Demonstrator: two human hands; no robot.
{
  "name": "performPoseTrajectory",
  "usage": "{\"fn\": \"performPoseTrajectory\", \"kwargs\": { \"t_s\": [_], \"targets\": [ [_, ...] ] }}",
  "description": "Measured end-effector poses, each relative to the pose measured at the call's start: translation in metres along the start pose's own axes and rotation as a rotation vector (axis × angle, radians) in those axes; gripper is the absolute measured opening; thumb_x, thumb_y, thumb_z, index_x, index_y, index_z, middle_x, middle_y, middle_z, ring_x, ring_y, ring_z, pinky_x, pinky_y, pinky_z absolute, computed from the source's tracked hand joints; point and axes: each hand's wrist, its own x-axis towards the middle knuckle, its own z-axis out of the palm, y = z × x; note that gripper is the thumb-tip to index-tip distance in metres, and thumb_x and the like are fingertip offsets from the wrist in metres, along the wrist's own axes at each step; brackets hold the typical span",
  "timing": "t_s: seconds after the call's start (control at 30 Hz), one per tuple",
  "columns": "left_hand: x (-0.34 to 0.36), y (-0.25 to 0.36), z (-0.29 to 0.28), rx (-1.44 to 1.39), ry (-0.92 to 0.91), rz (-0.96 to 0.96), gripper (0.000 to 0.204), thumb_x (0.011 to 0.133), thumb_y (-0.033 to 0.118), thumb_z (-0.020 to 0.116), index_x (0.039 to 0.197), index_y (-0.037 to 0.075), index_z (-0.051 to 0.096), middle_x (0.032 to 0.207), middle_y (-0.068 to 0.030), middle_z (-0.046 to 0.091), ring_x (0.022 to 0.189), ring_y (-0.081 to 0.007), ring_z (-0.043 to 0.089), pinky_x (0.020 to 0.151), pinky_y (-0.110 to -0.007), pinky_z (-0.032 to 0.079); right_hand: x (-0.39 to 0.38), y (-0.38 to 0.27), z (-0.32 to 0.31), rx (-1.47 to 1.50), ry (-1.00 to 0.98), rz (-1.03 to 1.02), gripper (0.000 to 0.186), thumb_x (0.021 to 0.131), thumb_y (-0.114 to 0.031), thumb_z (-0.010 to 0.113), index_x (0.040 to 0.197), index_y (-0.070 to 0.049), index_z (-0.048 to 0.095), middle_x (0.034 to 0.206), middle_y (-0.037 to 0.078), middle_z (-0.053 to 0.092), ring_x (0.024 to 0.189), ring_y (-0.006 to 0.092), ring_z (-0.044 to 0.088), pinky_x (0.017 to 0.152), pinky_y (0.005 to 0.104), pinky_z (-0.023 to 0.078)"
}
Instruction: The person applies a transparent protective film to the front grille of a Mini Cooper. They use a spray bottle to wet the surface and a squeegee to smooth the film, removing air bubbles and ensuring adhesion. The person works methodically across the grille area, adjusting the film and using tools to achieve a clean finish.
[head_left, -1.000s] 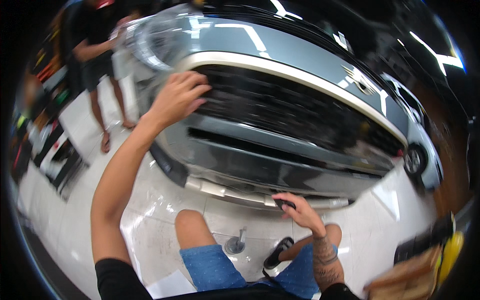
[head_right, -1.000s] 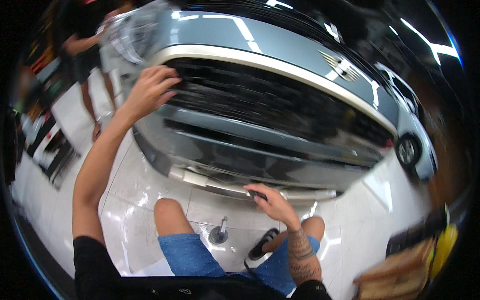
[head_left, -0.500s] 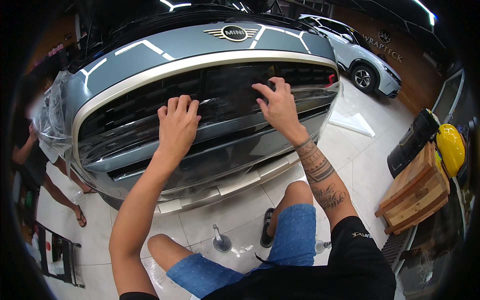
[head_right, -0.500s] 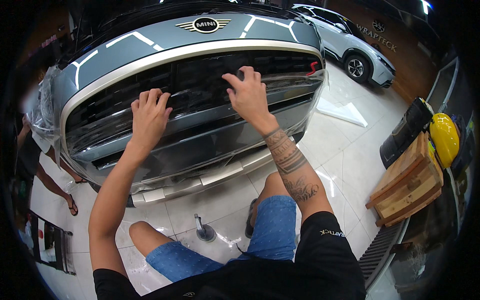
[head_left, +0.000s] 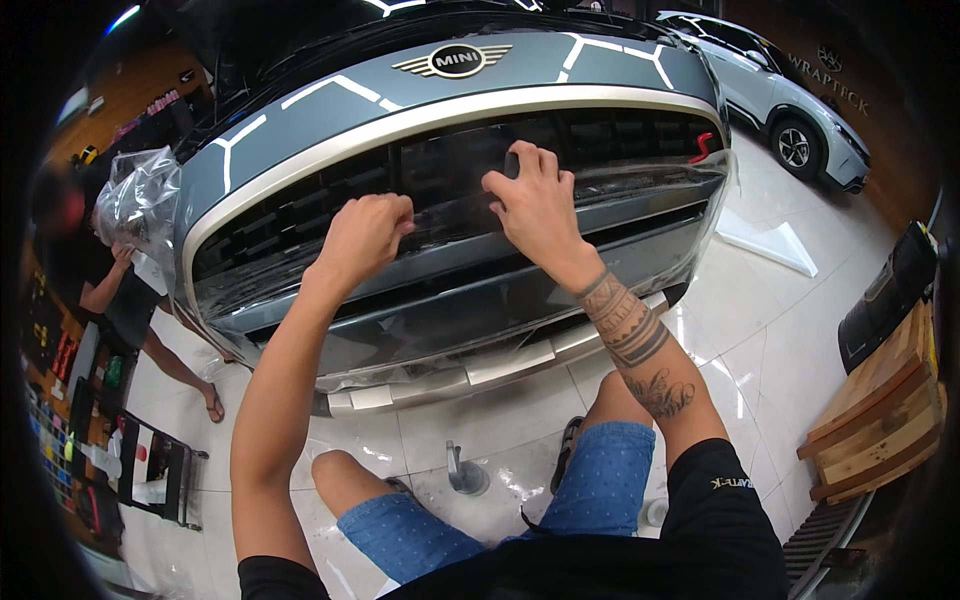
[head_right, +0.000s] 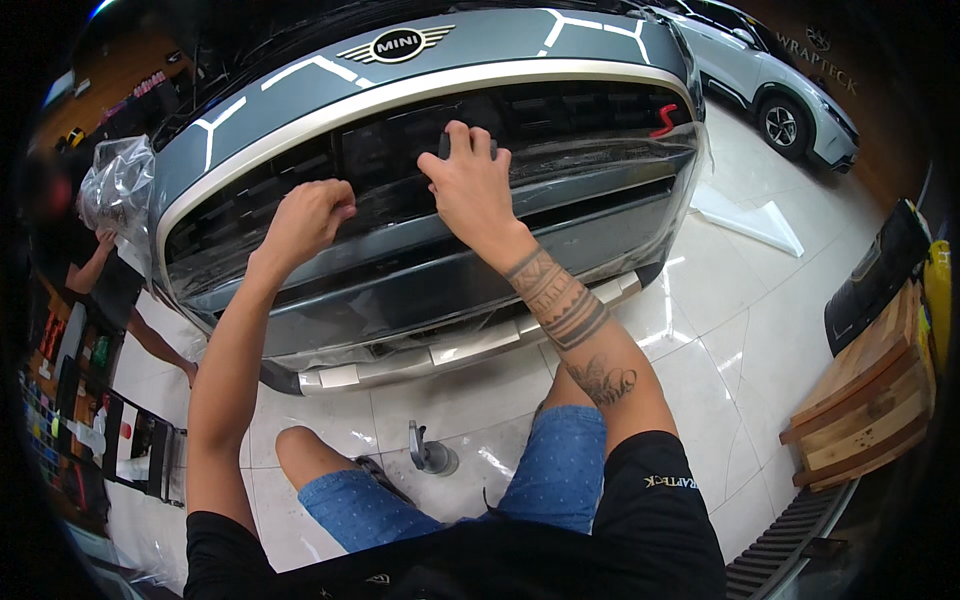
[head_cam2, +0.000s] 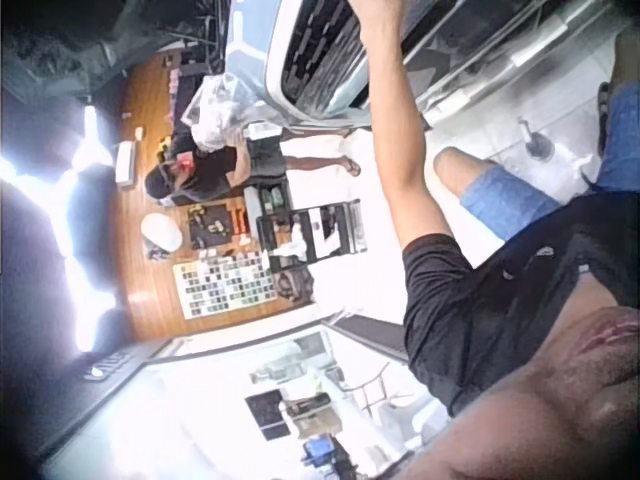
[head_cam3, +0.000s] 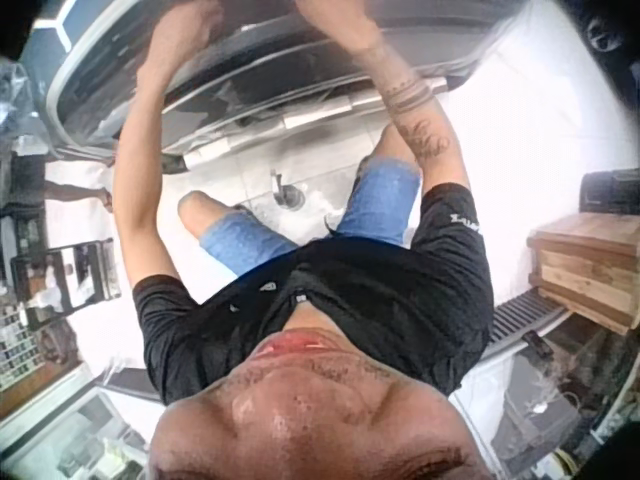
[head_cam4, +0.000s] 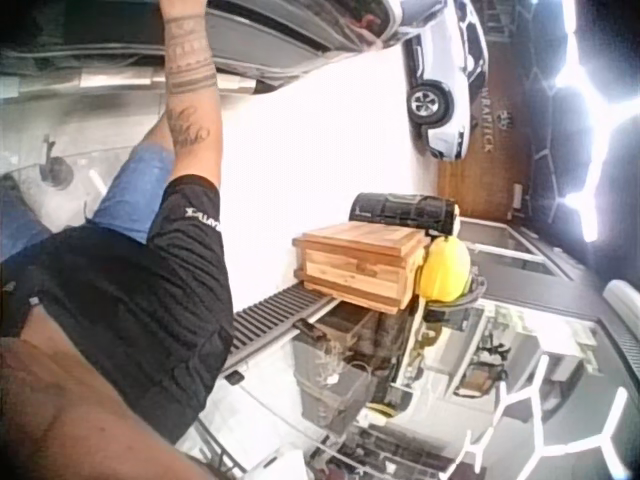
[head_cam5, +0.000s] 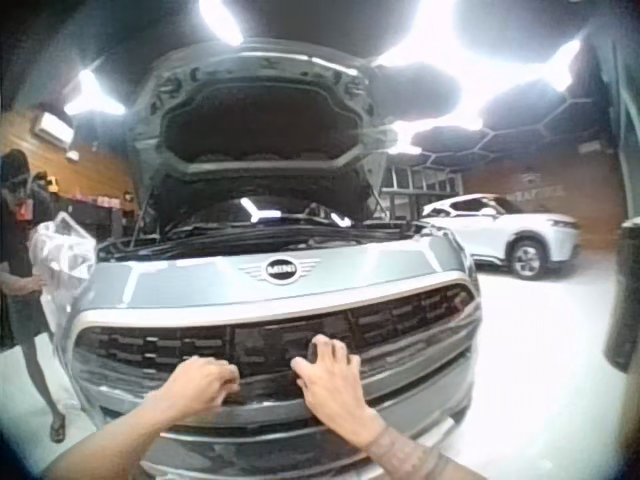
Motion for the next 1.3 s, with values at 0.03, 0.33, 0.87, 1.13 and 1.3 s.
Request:
{"fn": "performPoseTrajectory", "kwargs": {
  "t_s": [0.03,0.33,0.87,1.13,1.3],
  "targets": [
    [0.004,0.007,0.003,0.01,-0.021,-0.014,0.017,0.081,0.017,0.073,0.089,0.005,0.064,0.09,-0.0095,0.064,0.092,-0.0298,0.061,0.078,-0.041,0.047,0.002,0.0,0.0,-0.045,-0.031,-0.016,0.019,0.078,-0.009,0.071,0.096,-0.015,0.067,0.123,0.015,0.046,0.114,0.0348,0.046,0.081,0.0508,0.042],
    [0.033,0.036,0.015,-0.076,-0.086,0.012,0.011,0.082,0.01,0.07,0.083,0.003,0.062,0.075,-0.0149,0.067,0.079,-0.0354,0.067,0.07,-0.043,0.049,-0.003,0.024,-0.014,-0.124,-0.148,-0.077,0.009,0.078,-0.01,0.068,0.084,-0.016,0.067,0.124,0.011,0.046,0.115,0.0316,0.046,0.08,0.0506,0.043],
    [0.051,0.038,0.037,0.016,-0.054,0.135,0.013,0.072,0.003,0.069,0.083,0.007,0.064,0.078,-0.0118,0.069,0.08,-0.0306,0.069,0.071,-0.043,0.053,0.01,0.041,-0.018,-0.028,-0.289,-0.228,0.008,0.079,-0.009,0.066,0.082,-0.016,0.065,0.125,0.01,0.048,0.114,0.031,0.05,0.081,0.0484,0.048],
    [0.059,0.077,0.045,0.233,0.128,0.198,0.009,0.081,0.019,0.065,0.086,0.013,0.07,0.08,-0.0074,0.073,0.077,-0.0244,0.071,0.079,-0.041,0.042,0.01,0.041,-0.033,0.037,-0.209,-0.227,0.014,0.081,-0.004,0.062,0.094,-0.008,0.067,0.128,0.015,0.05,0.117,0.0357,0.05,0.089,0.0461,0.046],
    [0.066,0.075,0.047,0.105,0.056,0.093,0.013,0.076,0.018,0.074,0.085,0.01,0.071,0.079,-0.0103,0.072,0.076,-0.0262,0.07,0.078,-0.039,0.041,-0.005,0.04,-0.04,0.15,-0.189,-0.172,0.047,0.073,0.012,0.059,0.117,-0.005,0.061,0.126,0.016,0.051,0.116,0.036,0.053,0.09,0.046,0.046]
  ]
}}
